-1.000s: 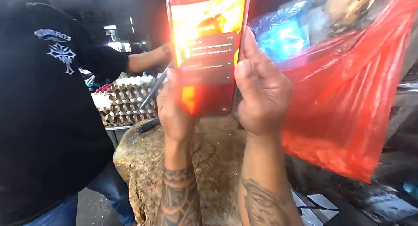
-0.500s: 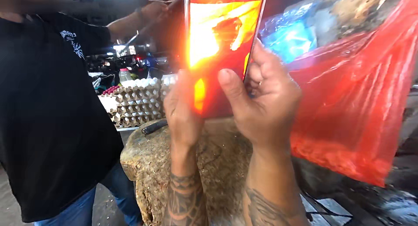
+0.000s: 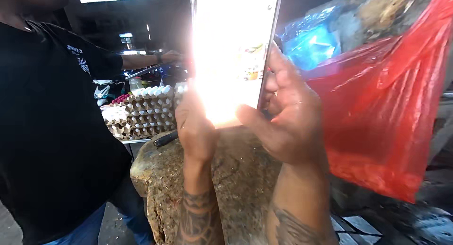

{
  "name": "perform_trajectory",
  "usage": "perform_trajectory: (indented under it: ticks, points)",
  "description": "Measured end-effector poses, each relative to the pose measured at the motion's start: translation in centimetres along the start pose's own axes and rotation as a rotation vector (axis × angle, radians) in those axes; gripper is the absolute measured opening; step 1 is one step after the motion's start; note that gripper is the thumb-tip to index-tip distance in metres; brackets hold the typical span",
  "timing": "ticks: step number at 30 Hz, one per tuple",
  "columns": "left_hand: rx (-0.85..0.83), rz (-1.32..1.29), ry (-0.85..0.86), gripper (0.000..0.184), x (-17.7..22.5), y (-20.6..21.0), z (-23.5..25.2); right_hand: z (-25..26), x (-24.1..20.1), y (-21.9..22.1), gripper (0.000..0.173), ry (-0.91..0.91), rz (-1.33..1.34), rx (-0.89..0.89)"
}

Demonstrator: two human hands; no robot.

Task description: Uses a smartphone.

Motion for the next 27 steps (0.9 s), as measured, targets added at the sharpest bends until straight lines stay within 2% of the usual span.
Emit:
perform_trajectory:
  ticks: [3,8,13,18,22,27]
  points:
    - [0.013,-0.005,-0.018,0.050,-0.3,-0.1,0.0,0.0,0.1,0.1,0.089,0.026,0.015,-0.030]
    - [0.024,-0.012,-0.058,0.050,-0.8,-0.8,0.1,-0.3,0.8,0.3,0.090,0.105,0.012,-0.072]
    - [0.052,0.049,-0.100,0.051,-0.8,-1.4,0.1,-0.7,2.3,1.2,0.107,0.211,0.152,-0.226]
    - [0.047,0.039,-0.101,0.052,-0.9,-1.3,0.2,-0.7,2.4,1.4,0.113,0.201,0.279,-0.280]
    - [0.022,0.036,-0.076,0.051,-0.6,-1.0,0.2,-0.7,2.2,1.5,0.119,0.197,0.325,-0.296]
    - [0.026,0.035,-0.061,0.050,-0.4,-0.8,0.2,0.1,2.0,1.7,0.123,0.253,0.211,-0.261]
Point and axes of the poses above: each hand's wrist, its own z-axis towards the middle knuckle, its own y-axis out of the palm, x = y × z, the point moved 9 cm from there along z, towards the middle knuckle, and after that the axes turned 12 degrees about -x, right-handed, at the moved point
